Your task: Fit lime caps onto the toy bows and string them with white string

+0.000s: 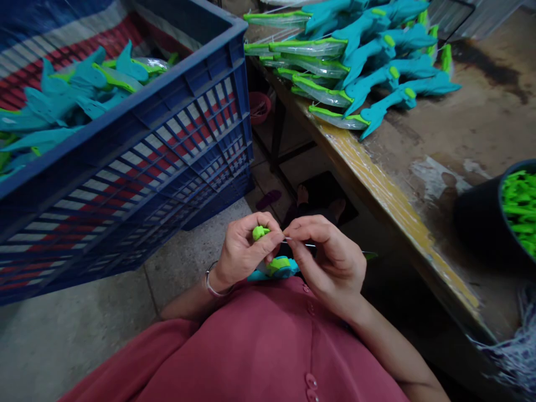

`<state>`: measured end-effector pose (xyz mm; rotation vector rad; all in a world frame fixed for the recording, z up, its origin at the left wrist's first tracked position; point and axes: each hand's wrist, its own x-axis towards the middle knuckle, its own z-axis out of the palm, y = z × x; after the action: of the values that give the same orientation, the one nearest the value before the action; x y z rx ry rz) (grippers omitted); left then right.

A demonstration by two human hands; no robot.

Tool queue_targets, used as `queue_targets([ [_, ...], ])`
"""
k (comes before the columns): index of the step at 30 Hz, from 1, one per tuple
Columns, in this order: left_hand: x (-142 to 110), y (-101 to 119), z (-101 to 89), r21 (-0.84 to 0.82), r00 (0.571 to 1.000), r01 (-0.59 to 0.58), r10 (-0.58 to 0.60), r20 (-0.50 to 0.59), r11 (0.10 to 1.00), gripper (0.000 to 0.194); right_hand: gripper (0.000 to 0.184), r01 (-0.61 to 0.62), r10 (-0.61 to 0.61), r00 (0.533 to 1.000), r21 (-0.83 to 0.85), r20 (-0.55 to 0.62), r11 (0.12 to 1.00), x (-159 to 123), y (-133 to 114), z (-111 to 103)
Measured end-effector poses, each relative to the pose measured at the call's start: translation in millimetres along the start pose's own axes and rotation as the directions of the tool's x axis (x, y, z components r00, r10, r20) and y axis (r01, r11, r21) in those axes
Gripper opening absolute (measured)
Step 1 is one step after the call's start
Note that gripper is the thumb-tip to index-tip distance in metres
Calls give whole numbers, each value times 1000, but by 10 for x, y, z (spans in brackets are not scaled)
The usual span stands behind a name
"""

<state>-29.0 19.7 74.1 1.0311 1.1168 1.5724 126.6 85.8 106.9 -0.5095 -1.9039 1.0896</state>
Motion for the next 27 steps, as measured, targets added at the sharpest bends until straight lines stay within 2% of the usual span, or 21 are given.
queue_targets([
  [3, 3, 24, 21, 22, 1000, 15, -15, -13, 1000, 14, 21, -124, 129, 991, 90, -47, 988, -30, 1, 13],
  [5, 7, 40, 25, 38, 1000, 12, -12, -14, 999, 15, 17, -140, 146, 988, 99, -54, 985, -34, 3, 15],
  [10, 8, 46, 5, 66, 1000, -1, 0, 24, 998, 14, 14, -68, 68, 996, -5, -57, 998, -13, 14, 6],
  [16, -6, 5, -25, -8, 999, 20, -19, 42, 1000, 16, 16, 55, -59, 998, -211, -13, 976, -15, 10, 16],
  [27, -5, -10, -41, -32, 996, 81, -82, -23, 996, 15, 15, 150, -152, 988, -361, 25, 921, -26, 38, 62],
])
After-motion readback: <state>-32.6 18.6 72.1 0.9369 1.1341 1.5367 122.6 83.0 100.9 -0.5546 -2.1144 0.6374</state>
